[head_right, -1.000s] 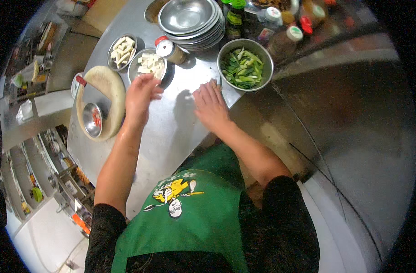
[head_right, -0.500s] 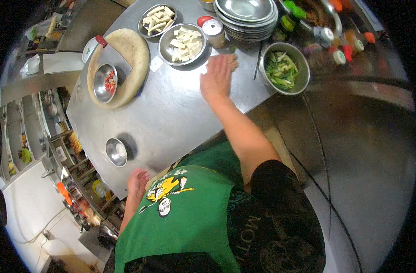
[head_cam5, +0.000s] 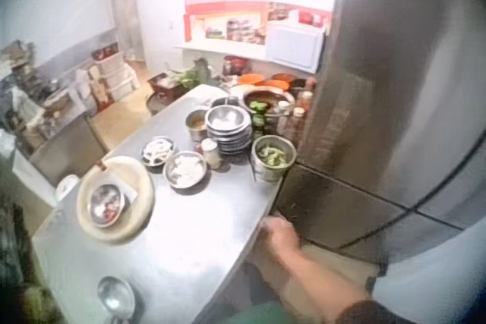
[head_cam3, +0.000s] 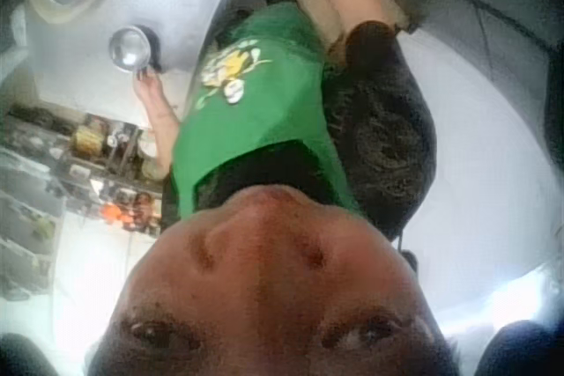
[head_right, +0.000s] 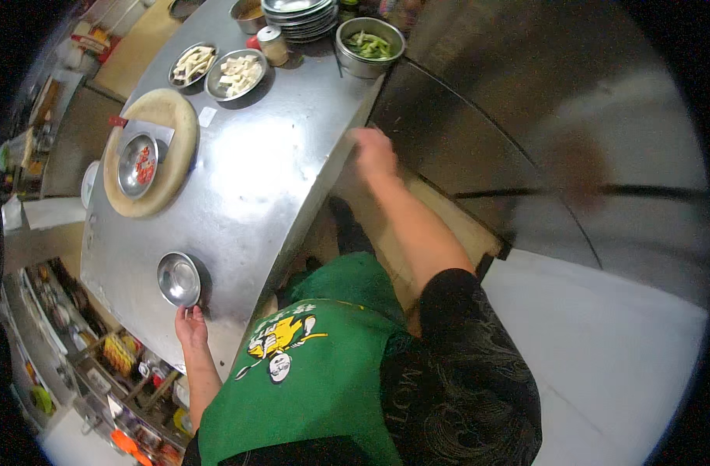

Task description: The person washes a metal bowl and several white plates in a kitchen sink using a sponge and running water. They scrub each item and rinse it before placing it aside. The person also briefly moves around the kitchen to retrieve a bowl of vegetables and store it in a refrigerator.

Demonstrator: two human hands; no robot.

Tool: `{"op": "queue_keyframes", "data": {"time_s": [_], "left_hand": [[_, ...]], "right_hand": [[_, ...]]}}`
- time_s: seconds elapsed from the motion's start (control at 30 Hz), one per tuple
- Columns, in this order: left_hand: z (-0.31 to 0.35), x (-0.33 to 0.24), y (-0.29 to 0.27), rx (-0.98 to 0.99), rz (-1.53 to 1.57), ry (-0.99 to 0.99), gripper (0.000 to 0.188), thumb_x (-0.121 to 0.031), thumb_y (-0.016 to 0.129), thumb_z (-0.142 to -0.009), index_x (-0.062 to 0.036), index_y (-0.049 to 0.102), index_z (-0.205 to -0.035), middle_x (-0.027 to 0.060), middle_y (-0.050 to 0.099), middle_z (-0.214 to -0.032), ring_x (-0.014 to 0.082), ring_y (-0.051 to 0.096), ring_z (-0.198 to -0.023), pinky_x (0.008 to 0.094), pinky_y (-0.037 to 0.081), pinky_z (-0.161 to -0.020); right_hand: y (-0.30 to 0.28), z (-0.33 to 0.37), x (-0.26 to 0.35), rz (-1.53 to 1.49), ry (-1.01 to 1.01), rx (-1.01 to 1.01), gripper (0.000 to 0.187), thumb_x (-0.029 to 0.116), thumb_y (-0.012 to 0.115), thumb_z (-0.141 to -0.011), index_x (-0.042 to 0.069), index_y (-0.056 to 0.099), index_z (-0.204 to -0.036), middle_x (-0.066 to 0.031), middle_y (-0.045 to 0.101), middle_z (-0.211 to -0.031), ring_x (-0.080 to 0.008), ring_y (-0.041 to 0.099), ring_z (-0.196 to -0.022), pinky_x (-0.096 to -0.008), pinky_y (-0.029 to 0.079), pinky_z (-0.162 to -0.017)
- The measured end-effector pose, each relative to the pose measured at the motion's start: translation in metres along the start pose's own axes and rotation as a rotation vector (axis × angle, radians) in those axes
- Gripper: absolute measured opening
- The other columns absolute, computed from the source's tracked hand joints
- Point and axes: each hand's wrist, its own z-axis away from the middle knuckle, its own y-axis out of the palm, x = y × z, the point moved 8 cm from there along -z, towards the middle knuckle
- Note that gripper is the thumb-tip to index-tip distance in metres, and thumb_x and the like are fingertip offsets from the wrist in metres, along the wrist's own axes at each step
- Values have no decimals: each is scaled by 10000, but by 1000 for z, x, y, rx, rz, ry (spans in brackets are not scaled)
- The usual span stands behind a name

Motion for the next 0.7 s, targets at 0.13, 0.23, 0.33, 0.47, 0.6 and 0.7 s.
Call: {"op": "queue_keyframes", "data": {"time_s": [0.13,0.23,0.33,0.47,0.6,0.7], "left_hand": [[-9,-12,16,33,-184,90,152,-75,512,-830,-37,489,-976,78,545,-929,184,546,-837,289,487,-672],[12,-11,45,71,-186,148,202,-48,515,-799,-72,461,-992,83,539,-931,206,540,-840,327,460,-714],[29,-13,94,259,-206,182,197,-24,507,-800,-75,445,-980,82,530,-917,227,545,-836,356,465,-700],[104,4,204,470,-336,189,116,-55,538,-803,-48,477,-901,83,549,-882,197,554,-769,292,478,-633],[134,58,282,604,-380,172,130,-56,540,-798,-48,484,-915,85,557,-884,193,557,-761,302,481,-647],[169,123,308,649,-410,97,138,-49,544,-794,-55,489,-920,77,559,-882,192,557,-766,322,475,-666]], "right_hand": [[-144,122,-222,-487,846,-62,309,254,403,-880,30,600,-961,-110,621,-937,-240,600,-742,-370,470,-605],[-259,259,-286,-470,788,-373,240,185,401,-892,1,552,-923,-145,598,-801,-249,571,-597,-338,445,-467],[-273,402,-280,-329,1181,-341,239,214,464,-881,81,489,-684,-48,429,-501,-161,385,-357,-292,308,-319],[-261,490,-305,-601,1212,-576,226,282,546,-868,97,547,-738,-28,567,-619,-162,493,-436,-280,338,-328],[-284,475,-345,-367,1154,-391,249,302,532,-864,64,606,-849,-61,617,-731,-209,565,-589,-330,433,-483],[-318,446,-365,-229,1066,-275,241,247,543,-843,33,595,-940,-90,625,-825,-221,586,-736,-339,459,-637]]}}
